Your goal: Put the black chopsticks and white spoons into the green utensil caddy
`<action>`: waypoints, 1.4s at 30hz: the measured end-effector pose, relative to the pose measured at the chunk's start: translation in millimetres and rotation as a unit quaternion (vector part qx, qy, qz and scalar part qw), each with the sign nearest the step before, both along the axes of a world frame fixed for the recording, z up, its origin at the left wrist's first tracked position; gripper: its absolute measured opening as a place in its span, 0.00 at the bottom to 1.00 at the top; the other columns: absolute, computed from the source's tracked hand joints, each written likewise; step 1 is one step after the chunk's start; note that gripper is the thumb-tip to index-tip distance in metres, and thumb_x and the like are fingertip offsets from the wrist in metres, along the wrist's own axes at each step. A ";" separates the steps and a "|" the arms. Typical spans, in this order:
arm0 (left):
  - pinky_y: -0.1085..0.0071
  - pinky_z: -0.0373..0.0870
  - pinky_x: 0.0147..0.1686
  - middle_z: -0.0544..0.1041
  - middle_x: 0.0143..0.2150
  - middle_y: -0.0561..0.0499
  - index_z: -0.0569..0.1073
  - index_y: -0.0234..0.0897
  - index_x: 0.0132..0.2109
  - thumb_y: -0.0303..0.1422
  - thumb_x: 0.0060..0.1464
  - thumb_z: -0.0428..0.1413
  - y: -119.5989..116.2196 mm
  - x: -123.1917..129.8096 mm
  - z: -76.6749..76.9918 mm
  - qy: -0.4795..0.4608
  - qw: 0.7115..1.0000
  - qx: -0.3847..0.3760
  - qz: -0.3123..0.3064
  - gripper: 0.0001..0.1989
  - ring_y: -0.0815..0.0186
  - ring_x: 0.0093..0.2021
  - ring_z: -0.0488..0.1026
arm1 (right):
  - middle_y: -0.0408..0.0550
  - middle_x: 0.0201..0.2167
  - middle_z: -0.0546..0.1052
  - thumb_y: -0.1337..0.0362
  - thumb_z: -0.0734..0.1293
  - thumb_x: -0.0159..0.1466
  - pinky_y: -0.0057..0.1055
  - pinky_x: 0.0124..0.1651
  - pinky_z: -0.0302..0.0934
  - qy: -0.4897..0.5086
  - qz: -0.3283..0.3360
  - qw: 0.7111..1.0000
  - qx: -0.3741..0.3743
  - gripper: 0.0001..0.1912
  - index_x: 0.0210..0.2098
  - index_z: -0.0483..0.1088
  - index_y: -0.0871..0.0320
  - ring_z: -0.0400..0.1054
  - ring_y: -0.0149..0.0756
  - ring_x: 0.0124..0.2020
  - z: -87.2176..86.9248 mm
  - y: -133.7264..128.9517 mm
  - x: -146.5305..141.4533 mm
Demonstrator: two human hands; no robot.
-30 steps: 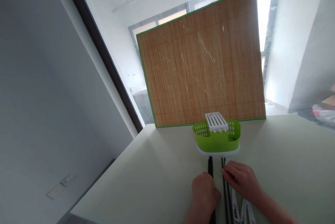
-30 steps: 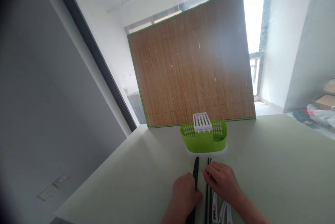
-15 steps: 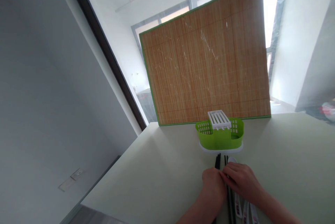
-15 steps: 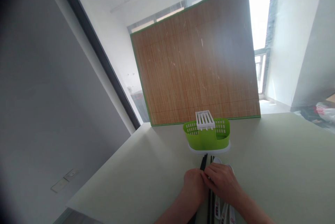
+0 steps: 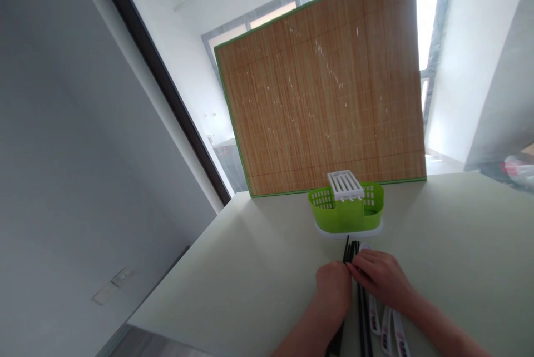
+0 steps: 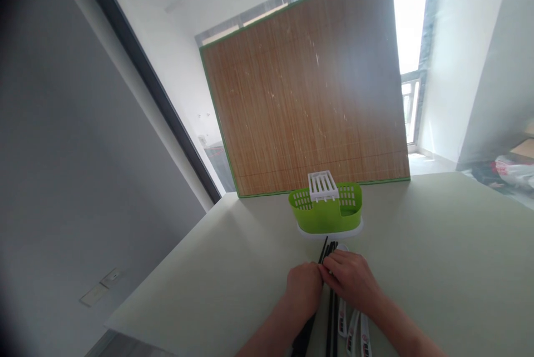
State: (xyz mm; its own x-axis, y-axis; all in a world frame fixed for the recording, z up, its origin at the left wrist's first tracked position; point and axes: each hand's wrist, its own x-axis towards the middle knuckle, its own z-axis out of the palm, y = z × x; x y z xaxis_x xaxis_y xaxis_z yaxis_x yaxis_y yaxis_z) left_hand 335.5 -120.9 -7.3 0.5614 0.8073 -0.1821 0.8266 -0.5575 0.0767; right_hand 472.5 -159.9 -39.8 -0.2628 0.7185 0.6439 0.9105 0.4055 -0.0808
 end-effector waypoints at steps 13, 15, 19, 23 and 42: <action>0.66 0.70 0.42 0.78 0.41 0.42 0.76 0.34 0.42 0.27 0.53 0.47 9.3 -14.5 -3.4 -0.027 0.999 0.011 -0.041 0.14 0.57 0.43 0.75 | 0.43 0.21 0.70 0.63 0.58 0.67 0.31 0.30 0.49 -0.004 -0.006 1.000 0.003 0.15 0.24 0.64 0.55 0.64 0.33 0.25 -0.4 0.7 2.5; 0.65 0.70 0.42 0.78 0.40 0.42 0.76 0.33 0.42 0.25 0.53 0.46 8.3 -12.2 -2.0 -0.010 0.999 0.010 -0.039 0.14 0.57 0.43 0.74 | 0.42 0.20 0.70 0.64 0.58 0.67 0.31 0.30 0.49 -0.005 -0.008 1.000 0.007 0.15 0.24 0.64 0.55 0.63 0.32 0.25 -0.9 0.9 2.9; 0.66 0.69 0.42 0.78 0.40 0.41 0.76 0.32 0.40 0.24 0.52 0.47 14.2 -21.3 5.8 -0.010 1.000 0.009 -0.023 0.14 0.56 0.43 0.75 | 0.42 0.20 0.69 0.64 0.58 0.67 0.31 0.30 0.49 -0.001 -0.014 1.000 -0.001 0.15 0.23 0.63 0.55 0.63 0.32 0.25 0.0 1.0 3.0; 0.69 0.69 0.36 0.78 0.34 0.44 0.75 0.33 0.33 0.27 0.46 0.52 30.8 -45.9 24.8 -0.083 0.996 -0.006 0.022 0.08 0.58 0.37 0.75 | 0.41 0.21 0.70 0.60 0.59 0.67 0.31 0.30 0.48 0.024 -0.023 0.998 -0.058 0.16 0.23 0.63 0.55 0.65 0.33 0.25 3.7 -1.9 -3.9; 0.75 0.71 0.35 0.77 0.36 0.51 0.75 0.36 0.42 0.35 0.57 0.54 15.7 -46.9 41.4 -0.495 0.860 -0.100 -0.078 0.10 0.69 0.34 0.72 | 0.47 0.31 0.76 0.61 0.53 0.69 0.30 0.33 0.58 0.201 0.063 0.958 -0.194 0.09 0.36 0.62 0.54 0.71 0.36 0.31 -8.0 1.6 -29.4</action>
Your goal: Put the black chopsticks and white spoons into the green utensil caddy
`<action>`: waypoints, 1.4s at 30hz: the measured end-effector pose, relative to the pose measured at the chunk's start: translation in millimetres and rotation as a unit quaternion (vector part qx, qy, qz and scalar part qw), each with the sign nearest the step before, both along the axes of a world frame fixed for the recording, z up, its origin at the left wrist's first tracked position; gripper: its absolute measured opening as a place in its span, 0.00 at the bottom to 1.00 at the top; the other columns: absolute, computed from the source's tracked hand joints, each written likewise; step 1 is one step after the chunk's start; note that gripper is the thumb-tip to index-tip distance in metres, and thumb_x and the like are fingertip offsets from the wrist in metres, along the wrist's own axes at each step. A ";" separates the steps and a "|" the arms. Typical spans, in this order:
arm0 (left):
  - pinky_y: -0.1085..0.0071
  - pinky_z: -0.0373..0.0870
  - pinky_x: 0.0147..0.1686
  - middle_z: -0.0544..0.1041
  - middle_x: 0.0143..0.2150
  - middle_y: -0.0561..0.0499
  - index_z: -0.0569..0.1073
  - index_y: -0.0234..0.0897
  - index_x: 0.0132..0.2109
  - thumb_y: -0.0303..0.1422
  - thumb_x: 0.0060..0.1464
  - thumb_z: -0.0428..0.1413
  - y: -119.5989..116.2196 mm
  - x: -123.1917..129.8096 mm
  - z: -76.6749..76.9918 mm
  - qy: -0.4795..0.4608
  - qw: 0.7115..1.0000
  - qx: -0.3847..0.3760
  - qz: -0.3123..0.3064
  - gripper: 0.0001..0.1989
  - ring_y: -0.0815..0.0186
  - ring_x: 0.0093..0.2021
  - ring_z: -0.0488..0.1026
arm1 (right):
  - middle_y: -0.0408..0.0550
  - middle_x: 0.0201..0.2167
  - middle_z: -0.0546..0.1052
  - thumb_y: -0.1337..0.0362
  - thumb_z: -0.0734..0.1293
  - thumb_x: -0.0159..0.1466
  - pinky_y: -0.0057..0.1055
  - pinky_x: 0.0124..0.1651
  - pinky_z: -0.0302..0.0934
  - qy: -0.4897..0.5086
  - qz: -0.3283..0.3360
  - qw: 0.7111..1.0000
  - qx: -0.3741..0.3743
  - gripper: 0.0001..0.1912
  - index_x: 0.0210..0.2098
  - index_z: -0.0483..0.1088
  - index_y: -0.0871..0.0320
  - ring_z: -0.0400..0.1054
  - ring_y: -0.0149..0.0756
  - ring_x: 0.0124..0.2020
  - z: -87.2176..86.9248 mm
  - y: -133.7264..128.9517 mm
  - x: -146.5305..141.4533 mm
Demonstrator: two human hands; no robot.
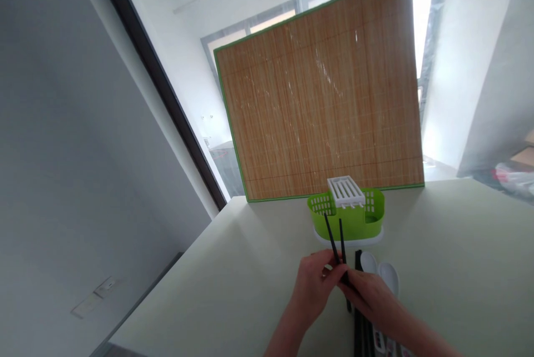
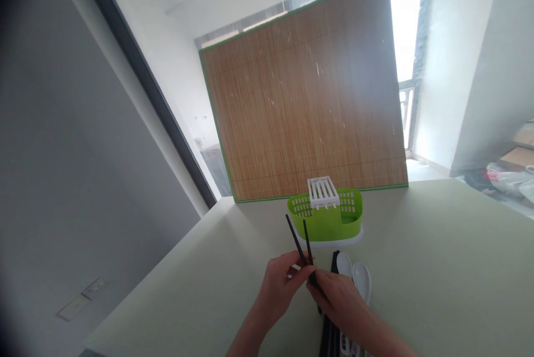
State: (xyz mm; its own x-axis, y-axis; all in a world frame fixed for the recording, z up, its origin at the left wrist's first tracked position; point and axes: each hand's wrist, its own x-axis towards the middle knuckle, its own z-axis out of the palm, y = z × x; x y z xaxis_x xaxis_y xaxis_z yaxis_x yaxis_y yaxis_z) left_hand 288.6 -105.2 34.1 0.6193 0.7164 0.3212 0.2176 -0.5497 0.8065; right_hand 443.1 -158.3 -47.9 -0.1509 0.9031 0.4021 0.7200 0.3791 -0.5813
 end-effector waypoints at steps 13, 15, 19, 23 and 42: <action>0.79 0.68 0.23 0.73 0.33 0.53 0.77 0.39 0.44 0.31 0.54 0.57 1.0 -0.5 1.5 -0.124 0.990 -0.070 -0.015 0.10 0.75 0.23 0.69 | 0.43 0.31 0.74 0.65 0.57 0.67 0.29 0.33 0.55 -0.121 0.006 0.993 -0.001 0.05 0.36 0.64 0.54 0.70 0.35 0.33 0.9 -2.4 -8.4; 0.79 0.68 0.24 0.74 0.34 0.52 0.78 0.39 0.42 0.30 0.53 0.57 -1.0 -1.7 1.0 -0.107 0.992 -0.064 -0.028 0.09 0.73 0.26 0.70 | 0.44 0.33 0.74 0.65 0.58 0.66 0.29 0.34 0.56 -0.127 0.000 0.992 0.008 0.05 0.35 0.64 0.54 0.70 0.36 0.34 -2.3 -2.7 -8.3; 0.78 0.70 0.30 0.76 0.31 0.52 0.79 0.39 0.37 0.29 0.52 0.59 -3.4 -6.6 6.8 -0.059 0.997 -0.003 -0.039 0.06 0.70 0.32 0.72 | 0.45 0.34 0.75 0.65 0.58 0.66 0.30 0.35 0.57 -0.133 -0.005 0.991 0.016 0.06 0.32 0.64 0.55 0.70 0.37 0.36 -3.1 -3.6 -10.1; 0.75 0.71 0.36 0.79 0.32 0.51 0.80 0.38 0.36 0.32 0.52 0.60 8.6 -14.1 30.6 -0.080 0.996 0.031 -0.022 0.05 0.68 0.33 0.73 | 0.44 0.32 0.73 0.64 0.61 0.64 0.31 0.35 0.57 -0.119 0.000 0.993 0.006 0.02 0.37 0.64 0.54 0.69 0.37 0.35 4.4 -5.6 -6.2; 0.69 0.70 0.38 0.80 0.38 0.47 0.79 0.38 0.39 0.41 0.49 0.60 173.1 87.0 52.7 0.091 0.981 0.055 0.165 0.13 0.62 0.39 0.76 | 0.43 0.33 0.74 0.66 0.57 0.67 0.32 0.34 0.53 -0.167 -0.070 0.977 0.108 0.08 0.41 0.66 0.52 0.68 0.37 0.35 5.8 -1.2 14.2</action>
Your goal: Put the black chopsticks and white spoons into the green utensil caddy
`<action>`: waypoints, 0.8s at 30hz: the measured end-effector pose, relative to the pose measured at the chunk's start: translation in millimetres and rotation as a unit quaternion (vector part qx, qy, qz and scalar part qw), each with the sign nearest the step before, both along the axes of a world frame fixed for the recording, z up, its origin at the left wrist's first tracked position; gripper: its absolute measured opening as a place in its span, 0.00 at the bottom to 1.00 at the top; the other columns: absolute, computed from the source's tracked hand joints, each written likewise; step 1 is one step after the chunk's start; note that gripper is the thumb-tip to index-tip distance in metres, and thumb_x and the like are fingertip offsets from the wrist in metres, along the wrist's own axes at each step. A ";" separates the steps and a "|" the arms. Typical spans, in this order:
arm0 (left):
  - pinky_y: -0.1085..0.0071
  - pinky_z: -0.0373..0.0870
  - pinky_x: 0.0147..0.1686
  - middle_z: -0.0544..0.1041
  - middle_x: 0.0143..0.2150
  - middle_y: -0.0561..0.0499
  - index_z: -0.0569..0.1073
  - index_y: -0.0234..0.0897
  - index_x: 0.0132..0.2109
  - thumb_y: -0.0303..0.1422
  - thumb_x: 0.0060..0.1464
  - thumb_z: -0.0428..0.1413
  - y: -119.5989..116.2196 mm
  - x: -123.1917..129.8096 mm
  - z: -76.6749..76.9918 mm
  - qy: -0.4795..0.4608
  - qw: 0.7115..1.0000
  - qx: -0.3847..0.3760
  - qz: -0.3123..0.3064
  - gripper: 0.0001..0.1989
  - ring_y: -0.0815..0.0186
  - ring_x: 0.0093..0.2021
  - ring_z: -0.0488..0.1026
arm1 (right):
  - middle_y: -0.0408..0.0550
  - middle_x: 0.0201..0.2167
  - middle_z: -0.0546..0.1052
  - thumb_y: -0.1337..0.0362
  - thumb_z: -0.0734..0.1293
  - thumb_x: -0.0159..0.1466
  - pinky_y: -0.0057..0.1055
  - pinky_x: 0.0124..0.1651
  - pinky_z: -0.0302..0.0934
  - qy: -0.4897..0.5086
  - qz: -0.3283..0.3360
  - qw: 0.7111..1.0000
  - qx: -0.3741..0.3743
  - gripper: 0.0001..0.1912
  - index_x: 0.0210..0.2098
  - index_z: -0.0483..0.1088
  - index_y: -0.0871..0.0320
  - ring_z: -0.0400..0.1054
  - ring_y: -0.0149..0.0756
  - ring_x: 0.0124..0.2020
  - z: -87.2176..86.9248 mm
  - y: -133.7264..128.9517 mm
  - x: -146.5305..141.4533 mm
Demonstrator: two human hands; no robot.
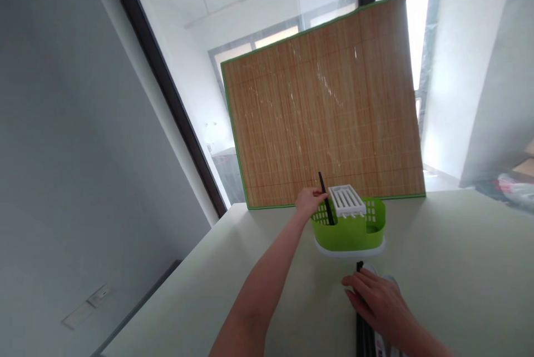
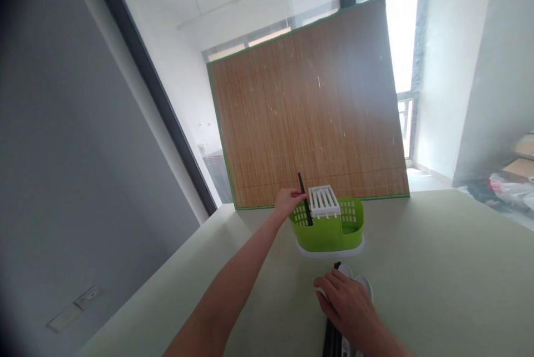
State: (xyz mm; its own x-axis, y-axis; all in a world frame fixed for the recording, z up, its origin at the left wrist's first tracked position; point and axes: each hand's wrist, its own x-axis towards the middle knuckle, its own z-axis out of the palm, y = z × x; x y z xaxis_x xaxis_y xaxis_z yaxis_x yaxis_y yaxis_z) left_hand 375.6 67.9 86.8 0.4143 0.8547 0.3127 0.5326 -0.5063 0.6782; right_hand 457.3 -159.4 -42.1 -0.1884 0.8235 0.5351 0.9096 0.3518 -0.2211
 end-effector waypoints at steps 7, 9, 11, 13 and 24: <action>0.68 0.69 0.38 0.80 0.40 0.46 0.79 0.36 0.41 0.40 0.51 0.59 16.5 8.6 -28.9 0.034 0.999 -0.032 -0.011 0.14 0.61 0.40 0.76 | 0.44 0.31 0.74 0.66 0.57 0.67 0.32 0.33 0.53 -0.022 -0.007 1.000 -0.002 0.07 0.38 0.66 0.53 0.68 0.38 0.35 2.6 1.1 0.0; 0.67 0.69 0.38 0.80 0.40 0.45 0.78 0.35 0.43 0.40 0.52 0.58 20.6 9.3 -32.4 0.039 0.998 -0.035 -0.018 0.15 0.61 0.40 0.76 | 0.44 0.31 0.74 0.66 0.57 0.66 0.32 0.33 0.53 -0.027 -0.006 1.000 -0.005 0.07 0.38 0.66 0.53 0.68 0.38 0.34 3.0 0.9 -0.5; 0.67 0.69 0.39 0.80 0.41 0.45 0.78 0.35 0.44 0.39 0.53 0.57 24.5 9.9 -34.9 0.047 0.998 -0.039 -0.029 0.15 0.61 0.40 0.76 | 0.44 0.30 0.73 0.66 0.57 0.66 0.32 0.32 0.53 -0.033 -0.008 0.999 -0.004 0.08 0.37 0.66 0.53 0.67 0.37 0.34 2.7 0.8 -0.5; 0.67 0.69 0.40 0.80 0.41 0.46 0.78 0.35 0.44 0.39 0.53 0.57 27.6 10.0 -36.4 0.057 0.997 -0.041 -0.044 0.15 0.61 0.41 0.75 | 0.44 0.29 0.73 0.66 0.57 0.67 0.32 0.31 0.52 -0.038 -0.013 0.999 -0.004 0.08 0.36 0.67 0.53 0.67 0.38 0.33 1.7 1.1 0.2; 0.66 0.67 0.46 0.79 0.44 0.45 0.77 0.38 0.46 0.39 0.55 0.55 20.3 3.9 -27.0 0.101 0.992 0.004 -0.079 0.14 0.60 0.44 0.74 | 0.45 0.30 0.73 0.65 0.56 0.68 0.33 0.34 0.55 -0.041 -0.025 0.999 -0.026 0.09 0.37 0.67 0.53 0.67 0.39 0.35 0.0 3.5 3.5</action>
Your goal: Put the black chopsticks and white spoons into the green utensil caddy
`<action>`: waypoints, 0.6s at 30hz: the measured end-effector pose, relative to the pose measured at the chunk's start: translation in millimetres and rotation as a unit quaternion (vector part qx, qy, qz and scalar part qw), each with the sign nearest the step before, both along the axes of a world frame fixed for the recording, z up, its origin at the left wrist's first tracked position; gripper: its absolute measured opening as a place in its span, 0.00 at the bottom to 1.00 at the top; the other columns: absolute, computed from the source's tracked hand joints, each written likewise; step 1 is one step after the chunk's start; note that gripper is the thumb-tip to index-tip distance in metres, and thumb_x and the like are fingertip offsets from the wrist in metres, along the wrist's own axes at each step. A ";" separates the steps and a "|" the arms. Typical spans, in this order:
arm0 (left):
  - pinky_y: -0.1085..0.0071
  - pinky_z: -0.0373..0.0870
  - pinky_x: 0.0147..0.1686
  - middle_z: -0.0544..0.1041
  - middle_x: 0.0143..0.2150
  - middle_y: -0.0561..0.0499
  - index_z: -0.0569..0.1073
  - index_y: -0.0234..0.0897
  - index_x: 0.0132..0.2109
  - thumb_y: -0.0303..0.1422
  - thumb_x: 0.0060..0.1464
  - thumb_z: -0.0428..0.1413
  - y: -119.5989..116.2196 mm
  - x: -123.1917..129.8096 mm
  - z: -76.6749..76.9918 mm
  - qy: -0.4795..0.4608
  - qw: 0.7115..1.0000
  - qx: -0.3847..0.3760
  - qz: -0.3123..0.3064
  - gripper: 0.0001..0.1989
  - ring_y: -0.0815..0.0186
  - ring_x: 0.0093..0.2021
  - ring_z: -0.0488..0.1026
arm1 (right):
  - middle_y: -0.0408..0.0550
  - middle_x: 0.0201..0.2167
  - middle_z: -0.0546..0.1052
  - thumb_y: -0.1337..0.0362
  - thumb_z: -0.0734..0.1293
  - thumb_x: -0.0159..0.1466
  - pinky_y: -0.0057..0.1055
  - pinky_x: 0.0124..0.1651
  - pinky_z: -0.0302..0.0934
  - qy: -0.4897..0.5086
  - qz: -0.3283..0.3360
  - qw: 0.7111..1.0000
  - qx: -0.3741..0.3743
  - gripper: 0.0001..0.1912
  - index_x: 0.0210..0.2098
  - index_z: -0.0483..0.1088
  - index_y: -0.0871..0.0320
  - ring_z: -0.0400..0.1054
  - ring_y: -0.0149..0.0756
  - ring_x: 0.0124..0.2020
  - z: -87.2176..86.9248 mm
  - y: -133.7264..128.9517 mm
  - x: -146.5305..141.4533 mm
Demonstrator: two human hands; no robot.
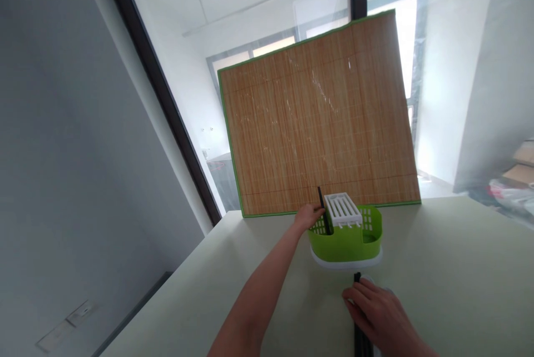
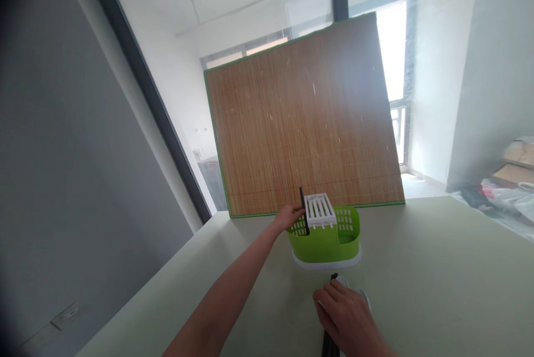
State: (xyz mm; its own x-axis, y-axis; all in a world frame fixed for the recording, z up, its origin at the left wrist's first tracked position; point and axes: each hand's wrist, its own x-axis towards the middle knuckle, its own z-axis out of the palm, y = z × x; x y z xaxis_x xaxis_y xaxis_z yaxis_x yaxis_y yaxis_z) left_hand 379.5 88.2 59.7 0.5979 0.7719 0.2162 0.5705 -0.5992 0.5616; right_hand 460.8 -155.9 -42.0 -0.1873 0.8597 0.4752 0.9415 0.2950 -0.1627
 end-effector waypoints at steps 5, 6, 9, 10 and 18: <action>0.62 0.59 0.56 0.70 0.55 0.40 0.70 0.34 0.54 0.38 0.59 0.49 -23.3 -20.9 7.8 -0.118 0.986 0.092 0.068 0.19 0.59 0.56 0.64 | 0.44 0.31 0.73 0.66 0.57 0.67 0.33 0.34 0.56 0.027 -0.021 0.999 0.012 0.08 0.38 0.67 0.53 0.68 0.39 0.36 -0.7 2.3 3.2; 0.63 0.61 0.54 0.70 0.54 0.41 0.69 0.34 0.54 0.38 0.60 0.48 -32.4 -28.5 6.3 -0.168 0.977 0.106 0.081 0.19 0.60 0.54 0.66 | 0.44 0.31 0.73 0.66 0.57 0.67 0.33 0.35 0.57 0.035 -0.030 0.999 0.015 0.08 0.38 0.67 0.53 0.68 0.38 0.35 -0.5 2.7 4.4; 0.70 0.68 0.42 0.74 0.45 0.45 0.70 0.34 0.47 0.39 0.60 0.47 -70.0 -53.7 -9.4 -0.288 0.950 0.086 0.086 0.16 0.66 0.41 0.71 | 0.44 0.31 0.73 0.66 0.56 0.67 0.33 0.35 0.57 0.065 -0.061 0.996 0.022 0.08 0.37 0.67 0.53 0.69 0.37 0.34 1.6 3.4 8.5; 0.72 0.68 0.37 0.75 0.41 0.47 0.71 0.35 0.45 0.39 0.60 0.46 -85.2 -61.6 -18.2 -0.286 0.953 0.057 0.078 0.15 0.67 0.37 0.71 | 0.44 0.31 0.73 0.66 0.56 0.67 0.33 0.35 0.58 0.075 -0.071 0.994 0.023 0.08 0.37 0.66 0.53 0.69 0.37 0.34 2.8 3.6 9.8; 0.68 0.67 0.38 0.78 0.33 0.51 0.74 0.39 0.35 0.38 0.46 0.57 -186.1 -70.2 -84.5 0.145 0.985 -0.093 0.013 0.10 0.61 0.35 0.74 | 0.42 0.31 0.74 0.68 0.58 0.65 0.33 0.36 0.58 0.112 -0.105 0.988 0.028 0.07 0.35 0.66 0.52 0.70 0.37 0.34 6.5 4.6 12.6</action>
